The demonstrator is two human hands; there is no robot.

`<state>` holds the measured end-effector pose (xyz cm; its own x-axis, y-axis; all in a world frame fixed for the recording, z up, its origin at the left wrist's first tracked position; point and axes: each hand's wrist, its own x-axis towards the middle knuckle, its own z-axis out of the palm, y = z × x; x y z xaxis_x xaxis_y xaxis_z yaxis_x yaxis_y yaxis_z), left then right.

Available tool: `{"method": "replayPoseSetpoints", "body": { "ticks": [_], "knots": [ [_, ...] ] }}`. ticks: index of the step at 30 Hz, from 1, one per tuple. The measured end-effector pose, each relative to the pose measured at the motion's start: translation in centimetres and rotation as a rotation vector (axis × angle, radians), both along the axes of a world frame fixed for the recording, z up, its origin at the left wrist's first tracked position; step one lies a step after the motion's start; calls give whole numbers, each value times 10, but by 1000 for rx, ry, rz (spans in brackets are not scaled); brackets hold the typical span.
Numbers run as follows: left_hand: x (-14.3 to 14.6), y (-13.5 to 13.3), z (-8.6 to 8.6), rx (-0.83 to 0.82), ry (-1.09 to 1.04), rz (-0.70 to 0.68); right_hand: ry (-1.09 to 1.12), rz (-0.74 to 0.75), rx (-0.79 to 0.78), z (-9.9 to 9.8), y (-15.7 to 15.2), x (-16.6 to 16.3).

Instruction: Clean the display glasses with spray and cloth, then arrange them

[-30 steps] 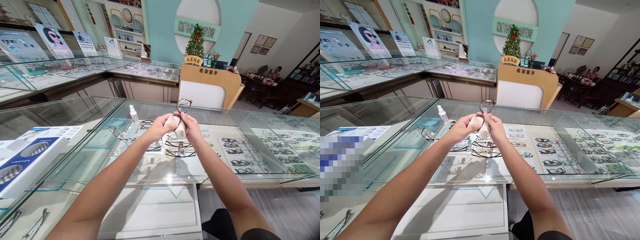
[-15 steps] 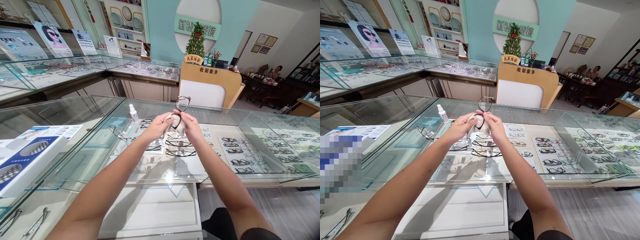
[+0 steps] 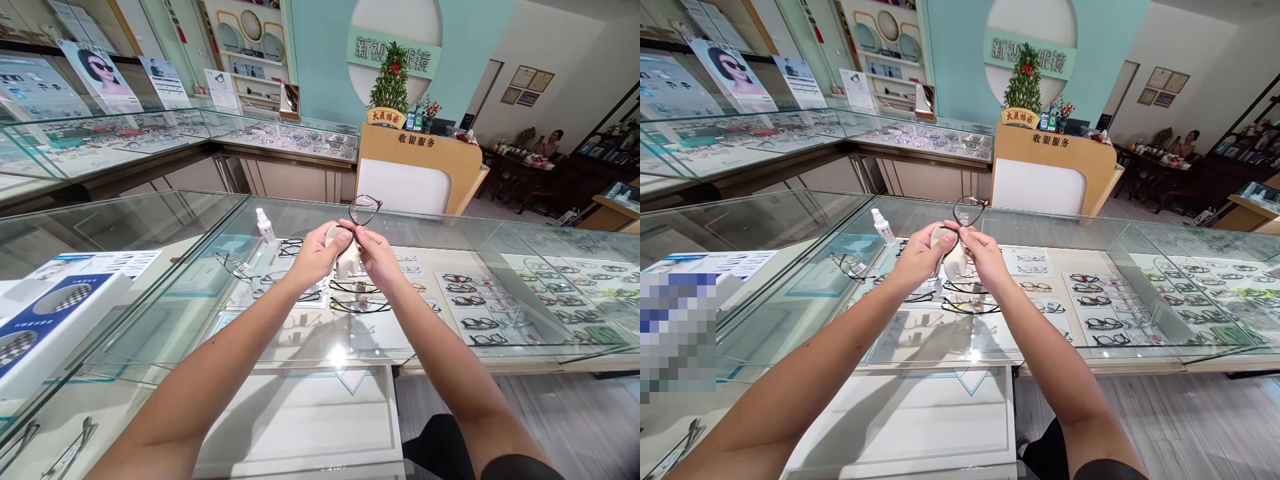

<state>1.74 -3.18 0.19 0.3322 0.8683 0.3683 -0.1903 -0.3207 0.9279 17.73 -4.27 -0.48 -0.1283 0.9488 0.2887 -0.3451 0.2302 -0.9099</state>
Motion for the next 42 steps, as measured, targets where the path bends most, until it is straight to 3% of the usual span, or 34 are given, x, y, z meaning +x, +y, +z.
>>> {"method": "replayPoseSetpoints", "body": {
  "ticks": [5, 13, 23, 29, 32, 42],
  "knots": [
    [-3, 3, 1, 23, 31, 30, -24, -28, 19, -1, 2, 3],
    [-8, 3, 5, 9, 79, -189, 40, -31, -42, 7, 0, 12],
    [-2, 4, 0, 2, 23, 59, -49, 3, 55, -2, 3, 5],
    [-6, 5, 1, -20, 41, -171, 6, -62, -30, 5, 3, 11],
    [-7, 6, -1, -38, 57, -222, 3, -79, -47, 4, 4, 10],
    [1, 3, -3, -42, -32, 11, -137, -76, 151, -1, 1, 1]
  ]
}}
